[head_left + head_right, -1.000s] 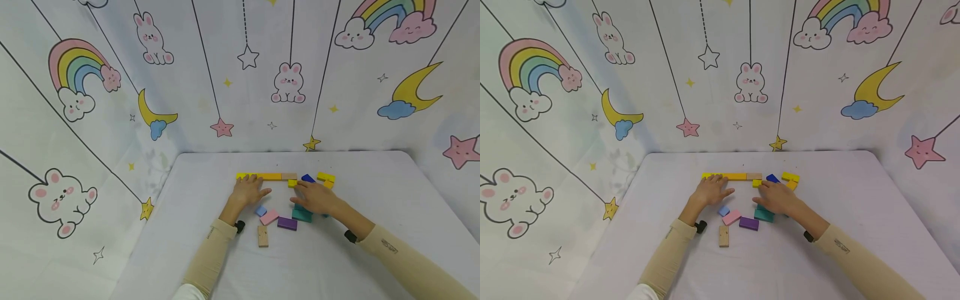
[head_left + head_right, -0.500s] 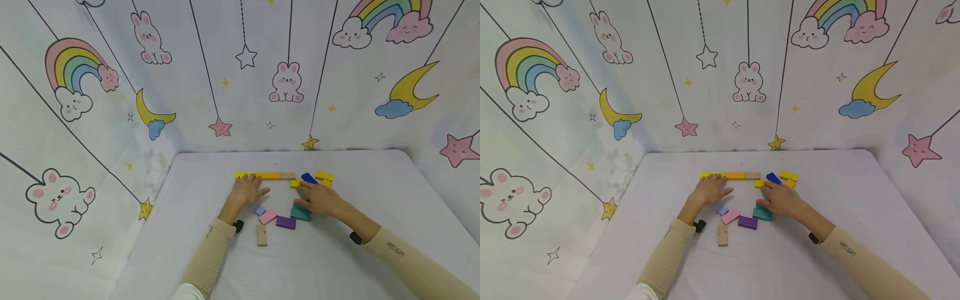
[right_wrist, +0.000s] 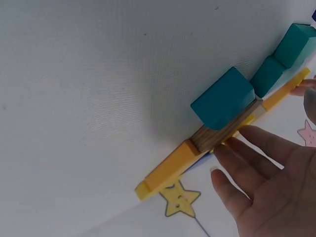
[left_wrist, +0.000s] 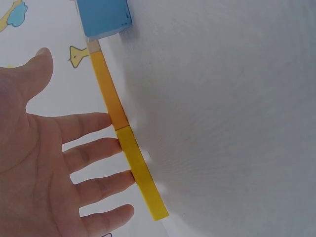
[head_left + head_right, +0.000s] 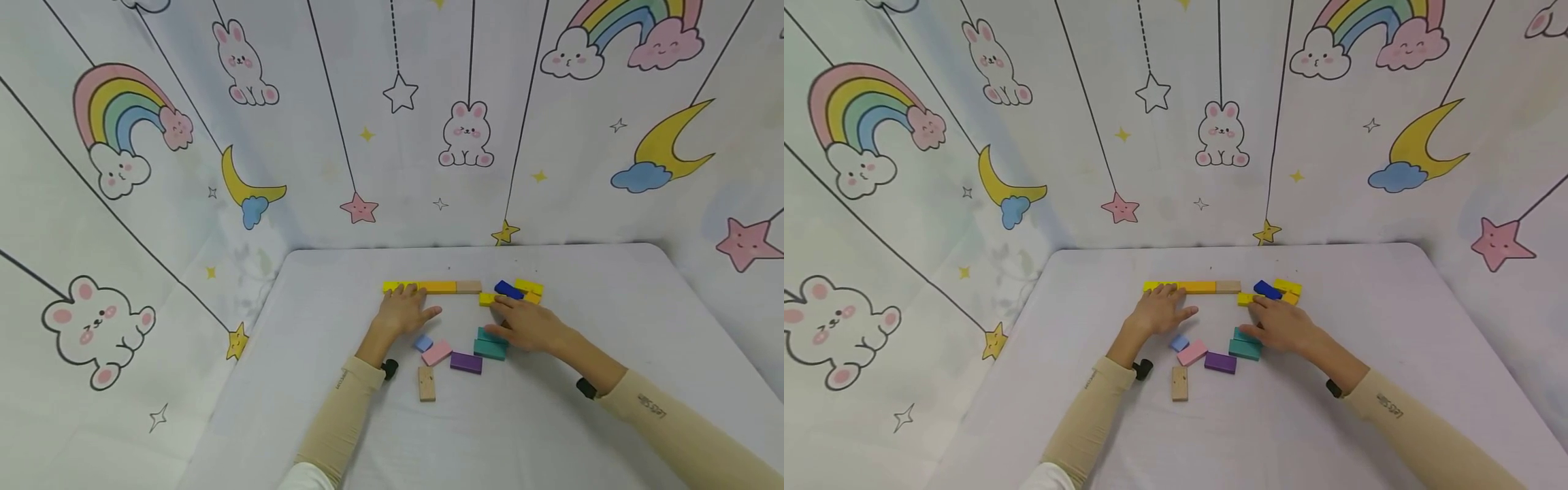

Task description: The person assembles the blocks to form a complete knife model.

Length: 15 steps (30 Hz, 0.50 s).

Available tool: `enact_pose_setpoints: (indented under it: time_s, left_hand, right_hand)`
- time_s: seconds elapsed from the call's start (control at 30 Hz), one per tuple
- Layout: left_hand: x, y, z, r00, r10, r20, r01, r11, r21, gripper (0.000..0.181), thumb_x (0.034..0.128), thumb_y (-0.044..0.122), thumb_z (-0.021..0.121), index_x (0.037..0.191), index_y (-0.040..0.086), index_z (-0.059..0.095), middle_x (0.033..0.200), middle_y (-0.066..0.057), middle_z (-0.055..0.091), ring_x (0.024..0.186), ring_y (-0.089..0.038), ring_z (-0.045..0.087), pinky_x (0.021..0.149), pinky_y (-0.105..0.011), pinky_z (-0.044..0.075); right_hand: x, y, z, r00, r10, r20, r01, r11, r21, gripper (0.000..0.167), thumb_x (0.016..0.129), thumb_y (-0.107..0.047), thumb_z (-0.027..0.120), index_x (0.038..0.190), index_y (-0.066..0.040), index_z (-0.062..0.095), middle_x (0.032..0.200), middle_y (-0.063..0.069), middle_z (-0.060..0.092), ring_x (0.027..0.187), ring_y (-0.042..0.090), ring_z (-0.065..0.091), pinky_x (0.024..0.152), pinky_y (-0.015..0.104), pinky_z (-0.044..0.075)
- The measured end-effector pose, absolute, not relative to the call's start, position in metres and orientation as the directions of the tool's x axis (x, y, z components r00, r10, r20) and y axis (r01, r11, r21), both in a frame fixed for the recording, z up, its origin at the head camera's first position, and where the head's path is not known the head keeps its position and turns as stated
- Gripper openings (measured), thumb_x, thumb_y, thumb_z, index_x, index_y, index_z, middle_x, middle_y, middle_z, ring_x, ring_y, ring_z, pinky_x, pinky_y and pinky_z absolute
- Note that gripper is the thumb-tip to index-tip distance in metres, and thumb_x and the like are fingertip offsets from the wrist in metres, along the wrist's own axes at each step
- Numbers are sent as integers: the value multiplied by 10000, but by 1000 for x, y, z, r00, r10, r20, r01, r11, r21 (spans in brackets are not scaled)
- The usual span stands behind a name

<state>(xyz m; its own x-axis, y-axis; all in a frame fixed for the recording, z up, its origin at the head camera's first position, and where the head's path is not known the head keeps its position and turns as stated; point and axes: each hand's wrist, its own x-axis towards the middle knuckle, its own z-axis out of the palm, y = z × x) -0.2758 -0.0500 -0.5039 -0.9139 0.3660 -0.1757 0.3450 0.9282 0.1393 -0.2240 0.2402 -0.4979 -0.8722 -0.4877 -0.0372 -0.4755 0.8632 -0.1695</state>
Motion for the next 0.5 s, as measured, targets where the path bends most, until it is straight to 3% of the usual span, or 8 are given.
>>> enact_pose_setpoints:
  time_s: [0.33,0.5]
  left_hand:
    - [-275,-48,-505,-915,365,-172,347,929,129,762,1046,691,370,1612,183,423,1675,-82,365,1542,-368,320,1260,-570,246]
    - [-275,-49,-504,-914,366,-177,345,929,137,761,1048,689,367,1617,185,413,1680,-82,355,1549,-366,306,1267,-565,230]
  right_hand:
    - [-221,249,-495,-883,-469,-29,-455,868,-197,666,1030,-483,637,1425,50,577,1431,272,590,1016,326,682,941,552,586]
    - [-222,251,-495,-881,-472,-33,-458,868,-194,654,1034,-467,636,1430,49,572,1463,271,561,1087,361,674,950,567,578]
